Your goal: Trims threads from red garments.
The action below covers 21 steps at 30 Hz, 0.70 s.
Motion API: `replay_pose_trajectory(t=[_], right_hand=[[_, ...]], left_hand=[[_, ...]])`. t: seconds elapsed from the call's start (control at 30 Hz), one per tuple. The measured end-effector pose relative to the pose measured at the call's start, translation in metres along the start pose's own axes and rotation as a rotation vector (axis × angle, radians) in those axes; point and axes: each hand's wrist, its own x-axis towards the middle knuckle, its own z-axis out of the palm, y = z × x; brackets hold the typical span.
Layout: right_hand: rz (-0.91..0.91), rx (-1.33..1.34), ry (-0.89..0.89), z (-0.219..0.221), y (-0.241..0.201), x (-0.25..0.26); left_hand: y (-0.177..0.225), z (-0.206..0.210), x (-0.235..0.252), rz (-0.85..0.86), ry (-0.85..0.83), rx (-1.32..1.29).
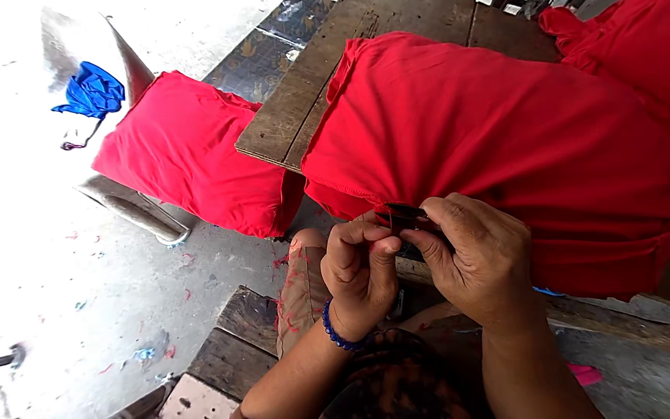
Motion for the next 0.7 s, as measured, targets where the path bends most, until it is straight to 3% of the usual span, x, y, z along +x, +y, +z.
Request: replay_pose_trajectory(t=[0.1, 0.2, 0.33, 0.43, 0.7], right_hand=[[-0.009, -0.034, 0.008, 0.001, -0.003, 0.001], [0.047, 0.024, 0.030, 0.002, 0.000, 0.000], [0.321, 0.435, 0.019, -0.010, 0.012, -0.009], [0.460, 0.688, -0.070, -0.019, 0.020, -0.018], [0.423, 0.656, -0.192, -0.017, 0.025, -0.028]], left_hand=[[-0.002, -0.001, -0.001, 0.029, -0.020, 0.012], [-0.003, -0.001, -0.004, -0.054, 0.004, -0.110], [0.004, 0.004, 0.002, -0.380, 0.116, -0.401], [0.005, 0.007, 0.004, -0.502, 0.164, -0.461], [0.011, 0.011, 0.010, -0.644, 0.198, -0.529]])
